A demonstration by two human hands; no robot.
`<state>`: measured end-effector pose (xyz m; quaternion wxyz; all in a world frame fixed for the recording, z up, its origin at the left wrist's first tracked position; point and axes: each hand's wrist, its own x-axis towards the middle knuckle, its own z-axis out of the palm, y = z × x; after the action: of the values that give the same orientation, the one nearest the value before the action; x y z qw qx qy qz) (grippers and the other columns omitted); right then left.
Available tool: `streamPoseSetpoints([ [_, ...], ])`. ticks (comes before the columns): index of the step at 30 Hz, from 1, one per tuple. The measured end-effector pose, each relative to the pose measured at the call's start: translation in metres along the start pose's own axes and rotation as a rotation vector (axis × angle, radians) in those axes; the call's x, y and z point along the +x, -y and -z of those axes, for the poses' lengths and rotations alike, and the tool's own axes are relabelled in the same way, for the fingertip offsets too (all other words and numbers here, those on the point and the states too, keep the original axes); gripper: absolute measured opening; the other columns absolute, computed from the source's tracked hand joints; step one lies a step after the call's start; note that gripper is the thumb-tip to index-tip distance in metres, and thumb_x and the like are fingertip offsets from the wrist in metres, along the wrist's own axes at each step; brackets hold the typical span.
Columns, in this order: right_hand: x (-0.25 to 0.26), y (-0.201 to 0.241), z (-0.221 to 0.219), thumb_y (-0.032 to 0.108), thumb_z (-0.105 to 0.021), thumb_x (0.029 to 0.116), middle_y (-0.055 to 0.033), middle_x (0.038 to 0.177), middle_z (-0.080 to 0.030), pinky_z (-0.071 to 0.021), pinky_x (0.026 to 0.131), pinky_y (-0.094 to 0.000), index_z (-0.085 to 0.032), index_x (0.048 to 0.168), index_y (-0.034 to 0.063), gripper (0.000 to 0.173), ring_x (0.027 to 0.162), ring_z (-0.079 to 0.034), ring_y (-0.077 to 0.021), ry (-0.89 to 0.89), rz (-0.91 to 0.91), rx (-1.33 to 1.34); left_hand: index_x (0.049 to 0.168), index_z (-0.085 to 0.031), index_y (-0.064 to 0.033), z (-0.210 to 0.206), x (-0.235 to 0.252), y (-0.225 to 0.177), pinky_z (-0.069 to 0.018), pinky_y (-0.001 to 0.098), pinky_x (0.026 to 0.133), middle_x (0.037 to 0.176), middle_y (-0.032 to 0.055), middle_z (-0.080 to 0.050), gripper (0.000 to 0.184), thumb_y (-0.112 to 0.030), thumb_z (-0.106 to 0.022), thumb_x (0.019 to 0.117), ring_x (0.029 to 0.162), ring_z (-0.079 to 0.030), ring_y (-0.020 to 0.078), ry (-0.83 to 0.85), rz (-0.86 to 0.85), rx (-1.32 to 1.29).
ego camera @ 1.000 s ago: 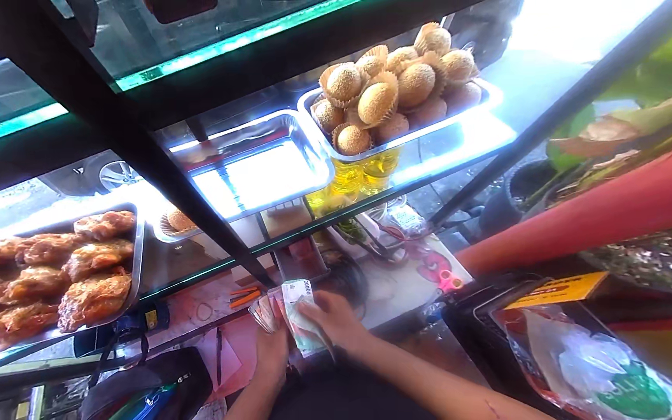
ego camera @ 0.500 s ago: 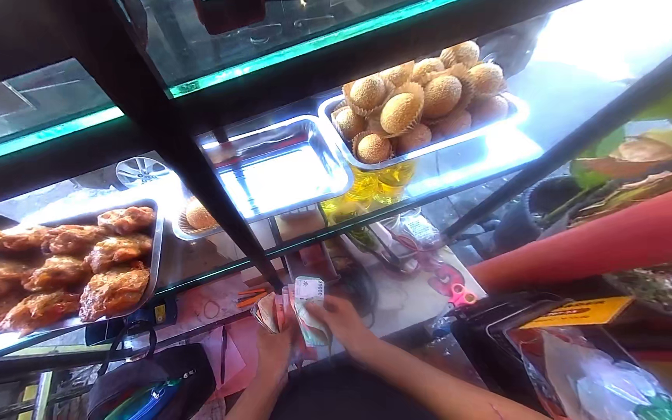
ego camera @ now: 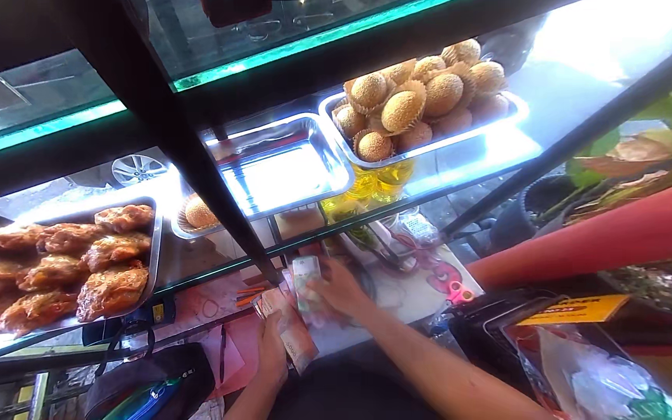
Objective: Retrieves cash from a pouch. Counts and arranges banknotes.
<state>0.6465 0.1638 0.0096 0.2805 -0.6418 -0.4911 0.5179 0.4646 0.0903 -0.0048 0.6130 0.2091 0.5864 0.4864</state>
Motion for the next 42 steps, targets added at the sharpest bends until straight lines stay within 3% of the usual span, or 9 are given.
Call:
streamPoseSetpoints([
  [3, 0.028, 0.029, 0.006, 0.021, -0.079, 0.0897, -0.0259, 0.12, -0.067, -0.0557, 0.092, -0.0614, -0.027, 0.158, 0.0095, 0.087, 0.107, -0.069, -0.0416, 0.01, -0.095, -0.307, 0.129, -0.052, 0.0103, 0.006, 0.0, 0.001, -0.0637, 0.0495, 0.083, 0.106, 0.0287, -0.072, 0.045, -0.022, -0.026, 0.1115, 0.096, -0.075, 0.0373, 0.072, 0.089, -0.077],
  [10, 0.062, 0.027, -0.015, 0.031, -0.076, 0.0904, -0.0216, 0.109, -0.07, -0.0575, 0.087, -0.0609, -0.035, 0.147, 0.0051, 0.074, 0.102, -0.071, -0.0401, -0.159, -0.12, -0.46, 0.131, -0.052, 0.0108, 0.024, -0.002, -0.003, -0.0614, 0.0529, 0.09, 0.113, 0.0317, -0.07, 0.046, -0.022, -0.026, 0.1103, 0.104, -0.072, 0.0407, 0.134, 0.136, -0.096],
  [14, 0.039, 0.039, -0.007, 0.026, -0.081, 0.0875, -0.0264, 0.132, -0.058, -0.0533, 0.1, -0.0586, -0.031, 0.152, 0.0018, 0.085, 0.12, -0.063, -0.0415, -0.142, -0.023, -0.367, 0.135, -0.049, 0.0098, 0.036, -0.005, -0.015, -0.0597, 0.0522, 0.094, 0.119, 0.0319, -0.068, 0.053, -0.024, -0.017, 0.1097, 0.11, -0.07, 0.0408, 0.234, 0.188, -0.129],
  [18, 0.05, 0.02, -0.004, 0.01, -0.077, 0.0866, -0.0233, 0.123, -0.065, -0.0532, 0.1, -0.0579, -0.067, 0.121, 0.0018, 0.037, 0.116, -0.064, -0.0392, -0.057, 0.103, -0.513, 0.135, -0.05, 0.0085, 0.043, -0.006, -0.028, -0.0589, 0.0522, 0.094, 0.121, 0.0304, -0.068, 0.054, -0.023, -0.014, 0.1109, 0.112, -0.069, 0.0403, 0.286, 0.257, -0.116],
  [21, 0.075, 0.007, -0.017, 0.013, -0.068, 0.0943, -0.0178, 0.111, -0.071, -0.0546, 0.098, -0.0554, -0.073, 0.104, 0.0032, 0.015, 0.109, -0.068, -0.0342, -0.181, 0.187, -0.506, 0.134, -0.049, 0.0113, 0.049, 0.0, -0.029, -0.0576, 0.054, 0.098, 0.123, 0.032, -0.067, 0.043, -0.017, -0.025, 0.1125, 0.115, -0.068, 0.0424, 0.314, 0.258, -0.089],
  [27, 0.028, 0.018, -0.019, 0.035, -0.067, 0.0974, -0.0182, 0.142, -0.056, -0.0415, 0.113, -0.0576, -0.073, 0.121, 0.0111, 0.034, 0.139, -0.046, -0.0398, -0.258, 0.285, -0.71, 0.129, -0.055, 0.0088, 0.047, 0.0, -0.035, -0.0632, 0.0462, 0.088, 0.109, 0.0238, -0.073, 0.034, -0.013, -0.061, 0.1032, 0.099, -0.074, 0.032, 0.179, 0.234, 0.111],
  [32, -0.045, 0.016, -0.038, 0.051, -0.075, 0.0914, -0.0098, 0.103, -0.07, -0.0615, 0.078, -0.0449, -0.06, 0.129, 0.0049, 0.061, 0.086, -0.07, -0.0222, -0.032, 0.153, -0.113, 0.127, -0.058, 0.0065, 0.061, 0.003, -0.039, -0.0614, 0.0441, 0.09, 0.11, 0.0203, -0.072, 0.031, -0.016, -0.052, 0.1066, 0.102, -0.072, 0.0277, 0.208, 0.205, 0.13],
  [36, -0.056, -0.015, -0.073, 0.04, -0.077, 0.0901, -0.0102, 0.111, -0.071, -0.06, 0.091, -0.0415, -0.059, 0.132, 0.005, 0.057, 0.1, -0.07, -0.0193, 0.152, -0.004, 0.128, 0.127, -0.056, 0.0015, 0.063, 0.001, -0.04, -0.06, 0.046, 0.088, 0.109, 0.0197, -0.071, 0.037, -0.022, -0.034, 0.1101, 0.102, -0.071, 0.0279, 0.186, 0.268, 0.066],
  [42, -0.055, -0.016, -0.068, 0.037, -0.071, 0.0966, -0.0081, 0.104, -0.072, -0.0619, 0.081, -0.0376, -0.064, 0.122, 0.0066, 0.04, 0.088, -0.072, -0.0162, 0.053, -0.004, 0.177, 0.127, -0.06, 0.0064, 0.069, 0.004, -0.034, -0.0599, 0.0408, 0.093, 0.112, 0.0184, -0.072, 0.032, -0.018, -0.049, 0.1088, 0.104, -0.071, 0.0237, 0.214, 0.163, 0.215],
])
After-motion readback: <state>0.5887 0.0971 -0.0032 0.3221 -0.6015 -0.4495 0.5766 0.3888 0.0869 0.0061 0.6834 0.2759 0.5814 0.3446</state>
